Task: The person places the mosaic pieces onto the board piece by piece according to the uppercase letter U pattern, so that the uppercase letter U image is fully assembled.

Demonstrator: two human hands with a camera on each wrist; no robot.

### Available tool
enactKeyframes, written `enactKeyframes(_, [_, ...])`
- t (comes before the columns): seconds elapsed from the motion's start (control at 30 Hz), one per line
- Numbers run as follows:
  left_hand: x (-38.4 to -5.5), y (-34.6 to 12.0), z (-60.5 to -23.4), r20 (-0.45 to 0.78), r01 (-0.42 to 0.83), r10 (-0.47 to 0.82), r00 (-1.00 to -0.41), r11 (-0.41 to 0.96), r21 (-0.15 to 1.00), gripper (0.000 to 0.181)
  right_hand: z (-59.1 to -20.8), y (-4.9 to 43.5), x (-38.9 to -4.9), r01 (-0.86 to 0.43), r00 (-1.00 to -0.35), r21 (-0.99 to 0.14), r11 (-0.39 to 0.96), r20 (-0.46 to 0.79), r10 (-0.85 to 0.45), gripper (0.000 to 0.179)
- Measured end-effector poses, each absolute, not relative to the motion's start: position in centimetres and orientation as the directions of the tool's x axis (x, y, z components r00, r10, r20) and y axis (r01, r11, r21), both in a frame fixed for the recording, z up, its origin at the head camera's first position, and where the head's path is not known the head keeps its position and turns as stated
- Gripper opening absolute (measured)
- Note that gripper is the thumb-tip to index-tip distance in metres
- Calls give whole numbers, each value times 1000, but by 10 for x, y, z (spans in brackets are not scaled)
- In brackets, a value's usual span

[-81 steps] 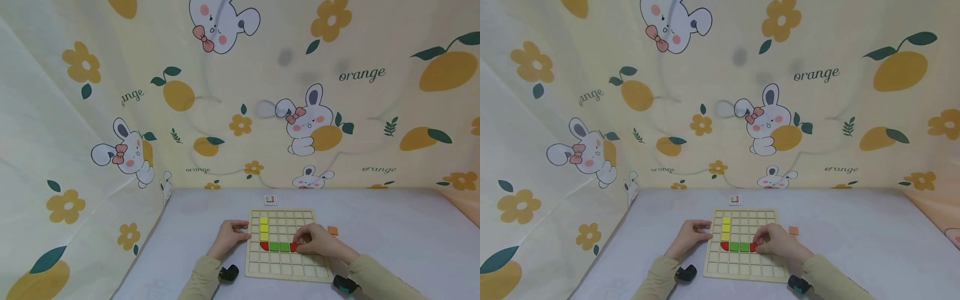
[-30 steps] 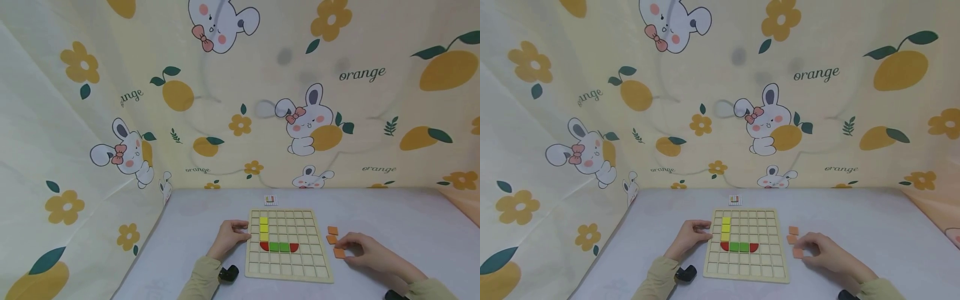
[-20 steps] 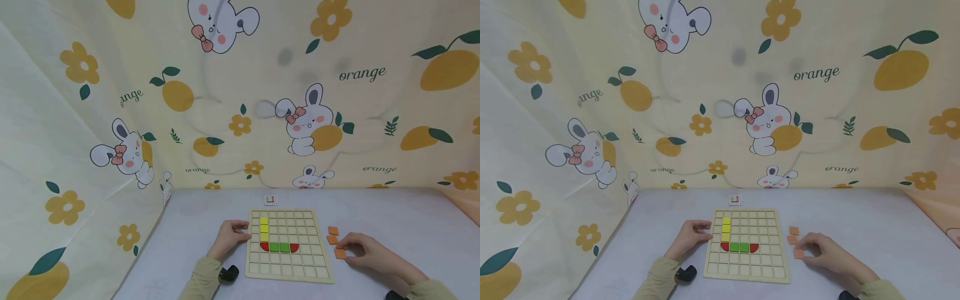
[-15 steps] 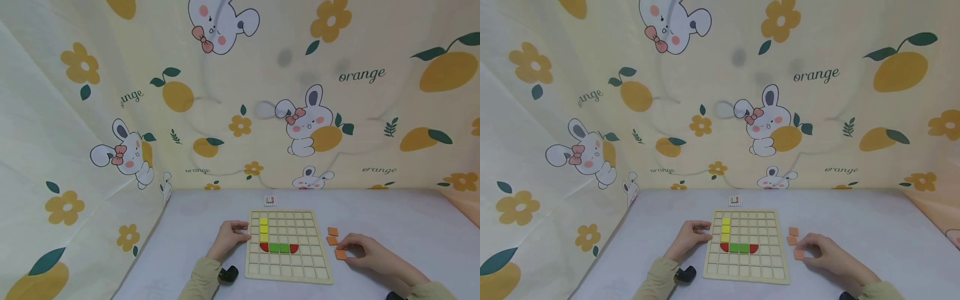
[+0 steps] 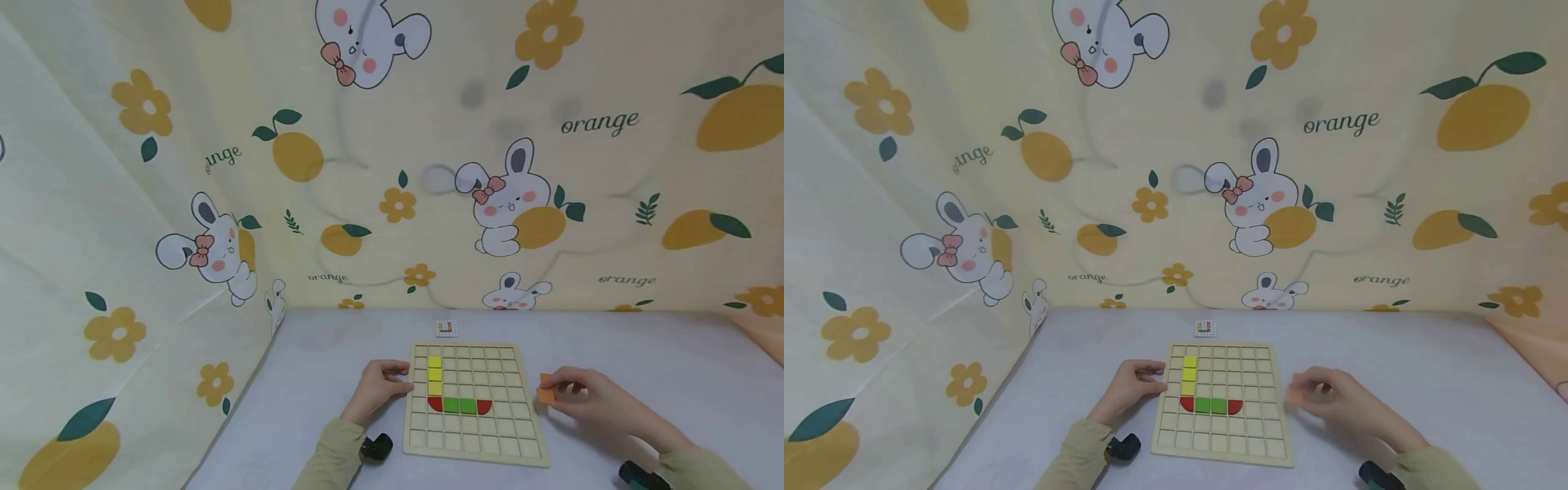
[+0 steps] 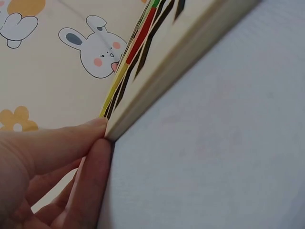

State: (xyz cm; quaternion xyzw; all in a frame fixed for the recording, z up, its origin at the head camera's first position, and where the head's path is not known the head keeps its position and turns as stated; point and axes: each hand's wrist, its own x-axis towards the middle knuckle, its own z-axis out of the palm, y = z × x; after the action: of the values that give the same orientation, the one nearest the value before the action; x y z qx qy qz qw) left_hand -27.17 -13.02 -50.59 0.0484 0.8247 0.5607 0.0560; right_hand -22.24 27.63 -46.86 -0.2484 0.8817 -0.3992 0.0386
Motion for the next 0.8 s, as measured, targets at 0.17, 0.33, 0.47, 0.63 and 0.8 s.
enactKeyframes(0.17, [-271,-130,-505,-36,19,139,-990,372,928,40,-462,252,-229,-419,-867,-732,537,148,-475,26])
enactKeyframes(0.33, [-269,-129,-505,-40,15,138,-990,378,926,40,-461,227,-235,-413,-865,-739,532,135,-484,26])
enactKeyframes(0.47, [-270,-129,-505,-45,9,134,-990,376,927,40,-462,211,-241,-418,-856,-748,516,135,-499,25])
enactKeyframes(0.63, [-271,-130,-506,-41,14,137,-990,376,926,40,-469,199,-250,-382,-860,-771,509,94,-502,24])
enactKeyframes(0.8, [-272,-131,-506,-28,28,144,-989,370,928,40,-475,193,-257,-340,-860,-792,507,44,-508,23])
